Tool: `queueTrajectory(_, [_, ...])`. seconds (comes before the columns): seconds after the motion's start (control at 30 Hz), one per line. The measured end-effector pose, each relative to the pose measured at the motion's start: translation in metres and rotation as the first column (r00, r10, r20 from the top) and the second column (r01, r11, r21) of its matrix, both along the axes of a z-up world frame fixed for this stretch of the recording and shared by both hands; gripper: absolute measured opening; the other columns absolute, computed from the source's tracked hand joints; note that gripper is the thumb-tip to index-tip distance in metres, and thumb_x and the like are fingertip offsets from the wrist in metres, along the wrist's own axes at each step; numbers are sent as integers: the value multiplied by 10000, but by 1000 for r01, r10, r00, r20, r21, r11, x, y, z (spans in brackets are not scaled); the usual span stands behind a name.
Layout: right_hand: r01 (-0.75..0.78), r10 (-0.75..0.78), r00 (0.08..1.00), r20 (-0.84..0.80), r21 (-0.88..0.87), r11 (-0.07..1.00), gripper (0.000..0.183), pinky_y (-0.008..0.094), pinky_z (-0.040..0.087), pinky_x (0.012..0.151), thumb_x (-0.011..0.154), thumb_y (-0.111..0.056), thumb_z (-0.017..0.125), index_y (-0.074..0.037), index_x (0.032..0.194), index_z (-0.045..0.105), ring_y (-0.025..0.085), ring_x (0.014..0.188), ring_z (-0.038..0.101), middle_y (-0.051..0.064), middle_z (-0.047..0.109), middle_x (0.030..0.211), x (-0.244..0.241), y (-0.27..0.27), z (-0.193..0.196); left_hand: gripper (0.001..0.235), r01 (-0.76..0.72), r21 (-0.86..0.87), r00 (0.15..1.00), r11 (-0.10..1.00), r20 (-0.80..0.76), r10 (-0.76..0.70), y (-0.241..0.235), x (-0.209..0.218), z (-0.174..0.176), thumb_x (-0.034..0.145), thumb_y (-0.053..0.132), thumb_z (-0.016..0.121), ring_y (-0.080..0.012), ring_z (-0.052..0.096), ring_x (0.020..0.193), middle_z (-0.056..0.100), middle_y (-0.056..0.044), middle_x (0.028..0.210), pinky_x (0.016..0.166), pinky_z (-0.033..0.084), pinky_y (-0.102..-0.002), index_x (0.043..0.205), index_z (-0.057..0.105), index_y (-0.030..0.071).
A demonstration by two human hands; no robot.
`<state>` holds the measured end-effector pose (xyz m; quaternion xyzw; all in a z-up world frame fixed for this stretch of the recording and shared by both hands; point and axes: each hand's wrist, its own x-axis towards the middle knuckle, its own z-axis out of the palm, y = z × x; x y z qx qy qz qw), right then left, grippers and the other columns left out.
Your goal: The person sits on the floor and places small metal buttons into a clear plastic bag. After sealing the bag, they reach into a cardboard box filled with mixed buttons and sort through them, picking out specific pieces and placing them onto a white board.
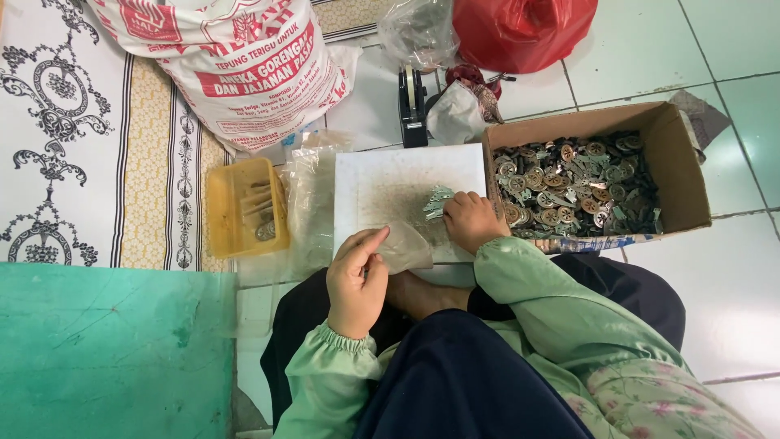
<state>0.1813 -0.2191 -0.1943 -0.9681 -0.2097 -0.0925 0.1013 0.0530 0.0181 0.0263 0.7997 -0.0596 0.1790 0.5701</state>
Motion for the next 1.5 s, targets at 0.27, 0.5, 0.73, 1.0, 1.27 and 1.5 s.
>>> queueTrajectory(0.27, [-140,145,976,164,-43,989,122,384,545,755,899,-271,672,-167,961,677,236,911,628,33,571,908,-13,-4,39,472,-2,-14,1000,1000,-13,1,-7,-6,-2,863,-110,543,-132,662,873,716,-128,1112,777,590,-318,1256,750,52])
queueTrajectory(0.5, [10,20,994,-106,276,961,148,357,601,710,967,-170,600,-103,1002,727,243,826,690,73,658,868,-14,-10,27,479,11,-11,1000,1000,-4,-11,-7,-9,-3,864,-106,543,-156,676,899,707,-121,1119,789,581,-324,1266,745,57])
queueTrajectory(0.73, [-21,-16,999,42,755,655,262,317,594,726,955,-2,603,-122,1141,745,222,827,684,46,672,920,-49,-7,164,499,31,-27,999,999,-10,-31,-17,-4,-8,840,-125,533,-224,696,939,711,-160,1119,820,593,-365,1266,742,27])
queueTrajectory(1.0, [-576,455,762,460,160,802,39,417,501,787,847,-93,636,-105,836,672,294,832,587,72,551,851,-74,25,256,439,48,55,998,997,29,-50,-27,-2,-15,855,-106,555,-320,721,1073,725,-142,1135,906,587,-394,1224,749,34])
queueTrajectory(1.27, [-290,199,957,211,736,612,166,407,556,797,938,-10,664,-52,1068,758,280,869,656,102,667,938,-37,0,198,414,13,36,990,999,136,-18,-19,-23,34,884,-96,558,-248,742,918,740,-126,1103,831,604,-363,1223,756,34])
queueTrajectory(1.5, [-35,101,987,-128,435,900,95,437,586,758,899,-53,713,-32,973,768,310,795,707,141,709,829,-21,-12,86,397,-15,-33,997,999,79,18,-10,-4,8,904,-86,547,-219,722,952,735,-137,1097,838,577,-348,1219,756,33])
